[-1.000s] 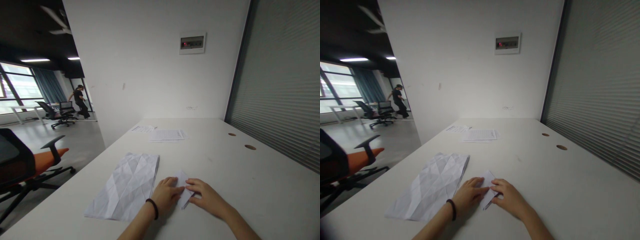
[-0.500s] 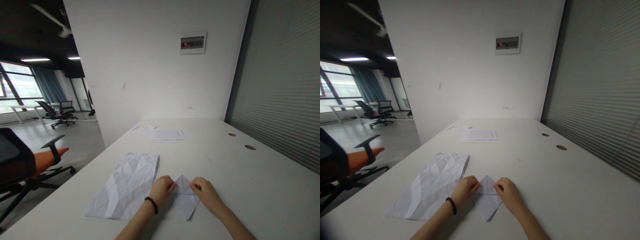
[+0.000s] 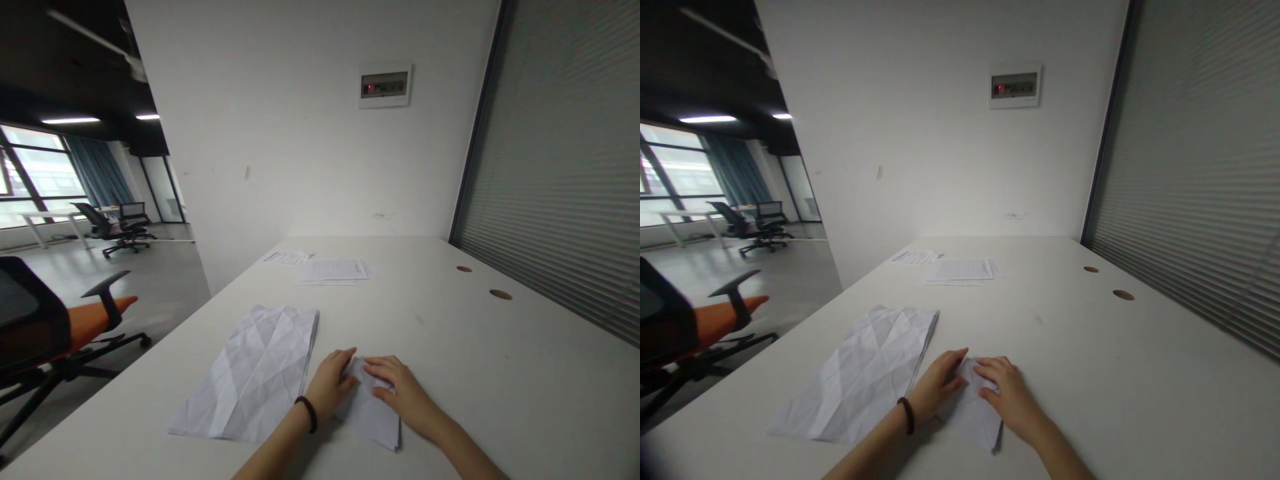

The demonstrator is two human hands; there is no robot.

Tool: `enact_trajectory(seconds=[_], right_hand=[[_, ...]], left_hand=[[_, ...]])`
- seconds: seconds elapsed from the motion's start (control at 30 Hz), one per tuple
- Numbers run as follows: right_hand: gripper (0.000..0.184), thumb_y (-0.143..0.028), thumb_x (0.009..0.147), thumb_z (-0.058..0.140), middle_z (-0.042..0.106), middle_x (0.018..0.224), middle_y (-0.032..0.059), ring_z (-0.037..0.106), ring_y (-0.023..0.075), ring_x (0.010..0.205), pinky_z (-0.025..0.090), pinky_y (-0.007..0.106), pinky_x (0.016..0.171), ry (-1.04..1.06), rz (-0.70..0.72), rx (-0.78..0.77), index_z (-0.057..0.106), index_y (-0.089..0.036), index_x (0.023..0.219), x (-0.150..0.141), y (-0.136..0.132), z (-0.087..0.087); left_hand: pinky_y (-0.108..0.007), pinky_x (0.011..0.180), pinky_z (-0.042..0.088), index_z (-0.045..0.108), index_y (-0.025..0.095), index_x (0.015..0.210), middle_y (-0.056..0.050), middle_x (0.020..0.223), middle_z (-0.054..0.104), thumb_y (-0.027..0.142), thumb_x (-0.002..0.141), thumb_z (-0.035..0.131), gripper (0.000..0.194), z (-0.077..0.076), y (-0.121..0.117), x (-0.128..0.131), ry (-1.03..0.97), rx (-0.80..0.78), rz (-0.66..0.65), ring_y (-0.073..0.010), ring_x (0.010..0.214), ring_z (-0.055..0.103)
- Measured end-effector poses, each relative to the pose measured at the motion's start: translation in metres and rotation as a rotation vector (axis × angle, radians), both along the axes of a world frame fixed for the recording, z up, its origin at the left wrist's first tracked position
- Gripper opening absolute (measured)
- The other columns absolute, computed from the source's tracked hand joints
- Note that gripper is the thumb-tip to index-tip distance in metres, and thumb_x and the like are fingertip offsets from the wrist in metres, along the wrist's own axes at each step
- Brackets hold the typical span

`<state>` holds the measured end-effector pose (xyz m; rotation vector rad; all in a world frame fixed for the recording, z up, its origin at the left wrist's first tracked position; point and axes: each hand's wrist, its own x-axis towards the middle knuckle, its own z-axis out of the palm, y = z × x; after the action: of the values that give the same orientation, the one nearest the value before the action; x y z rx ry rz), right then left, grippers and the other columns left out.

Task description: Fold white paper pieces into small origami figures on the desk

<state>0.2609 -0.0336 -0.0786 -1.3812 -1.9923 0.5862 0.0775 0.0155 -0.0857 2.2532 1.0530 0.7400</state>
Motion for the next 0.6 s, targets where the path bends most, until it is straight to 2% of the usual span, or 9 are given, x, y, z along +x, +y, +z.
enact_trajectory(seconds=[0.13, 0.2, 0.27, 0.3, 0.37, 0.43, 0.5, 0.6], right_hand=[[0.045, -0.012, 0.067, 0.054, 0.056, 0.116, 0.0055, 0.046, 0.0173, 0.109, 0.032, 0.036, 0.098, 0.126, 0.022, -0.013, 0.055, -0.023, 0.111, -0.003, 0.0, -0.005], [0.054, -0.013, 0.064, 0.056, 0.05, 0.121, 0.0055, 0.042, 0.0182, 0.114, 0.029, 0.038, 0.1, 0.169, -0.056, 0.024, 0.049, -0.024, 0.117, -0.004, 0.003, -0.011], [0.064, -0.018, 0.062, 0.059, 0.046, 0.123, 0.0068, 0.042, 0.0199, 0.114, 0.031, 0.039, 0.098, 0.262, -0.177, 0.035, 0.04, -0.024, 0.123, -0.003, 0.008, -0.018], [0.068, -0.022, 0.062, 0.059, 0.047, 0.122, 0.0082, 0.046, 0.0207, 0.111, 0.034, 0.04, 0.095, 0.343, -0.224, 0.016, 0.035, -0.023, 0.125, -0.003, 0.01, -0.021], [0.072, -0.032, 0.063, 0.06, 0.052, 0.114, 0.0103, 0.055, 0.0215, 0.099, 0.042, 0.039, 0.086, 0.568, -0.275, -0.057, 0.028, -0.021, 0.127, -0.002, 0.015, -0.023], [0.068, -0.041, 0.064, 0.059, 0.058, 0.104, 0.0098, 0.06, 0.022, 0.089, 0.047, 0.038, 0.078, 0.799, -0.266, -0.144, 0.031, -0.021, 0.123, -0.004, 0.016, -0.021], [0.06, -0.047, 0.064, 0.06, 0.063, 0.097, 0.0081, 0.061, 0.0228, 0.086, 0.049, 0.037, 0.074, 0.945, -0.206, -0.214, 0.041, -0.02, 0.114, -0.009, 0.014, -0.015], [0.05, -0.05, 0.06, 0.063, 0.067, 0.087, 0.0068, 0.062, 0.024, 0.08, 0.05, 0.035, 0.068, 0.895, -0.144, -0.225, 0.054, -0.017, 0.096, -0.018, 0.007, -0.007]], left_hand=[[-0.025, 0.07, 0.043, 0.051, 0.013, 0.112, -0.003, 0.085, 0.059, 0.012, 0.065, 0.054, 0.048, 0.004, 0.004, 0.0, -0.116, -0.156, 0.075, -0.0141, 0.073, 0.053], [-0.023, 0.062, 0.041, 0.059, 0.014, 0.1, 0.0, 0.074, 0.059, 0.014, 0.065, 0.054, 0.035, 0.01, 0.004, 0.0, -0.124, -0.228, 0.048, -0.0125, 0.064, 0.051], [-0.022, 0.057, 0.039, 0.063, 0.014, 0.079, 0.002, 0.065, 0.057, 0.016, 0.065, 0.054, 0.017, 0.015, 0.004, -0.001, -0.178, -0.267, 0.044, -0.0115, 0.06, 0.05], [-0.021, 0.054, 0.038, 0.061, 0.014, 0.071, 0.003, 0.059, 0.055, 0.019, 0.065, 0.054, 0.01, 0.017, 0.004, -0.001, -0.239, -0.3, 0.066, -0.0108, 0.056, 0.048], [-0.02, 0.045, 0.034, 0.054, 0.015, 0.065, 0.005, 0.049, 0.047, 0.027, 0.066, 0.055, 0.012, 0.02, 0.004, -0.001, -0.418, -0.408, 0.12, -0.009, 0.046, 0.045], [-0.018, 0.041, 0.033, 0.048, 0.017, 0.068, 0.008, 0.046, 0.044, 0.036, 0.067, 0.057, 0.021, 0.022, 0.003, -0.001, -0.626, -0.519, 0.133, -0.0079, 0.041, 0.044], [-0.019, 0.044, 0.038, 0.045, 0.017, 0.073, 0.006, 0.052, 0.049, 0.041, 0.066, 0.059, 0.028, 0.024, 0.001, 0.0, -0.781, -0.58, 0.102, -0.0087, 0.044, 0.05], [-0.024, 0.054, 0.046, 0.043, 0.017, 0.074, 0.003, 0.06, 0.055, 0.04, 0.065, 0.061, 0.03, 0.025, -0.003, 0.004, -0.774, -0.603, 0.025, -0.0123, 0.054, 0.058]])
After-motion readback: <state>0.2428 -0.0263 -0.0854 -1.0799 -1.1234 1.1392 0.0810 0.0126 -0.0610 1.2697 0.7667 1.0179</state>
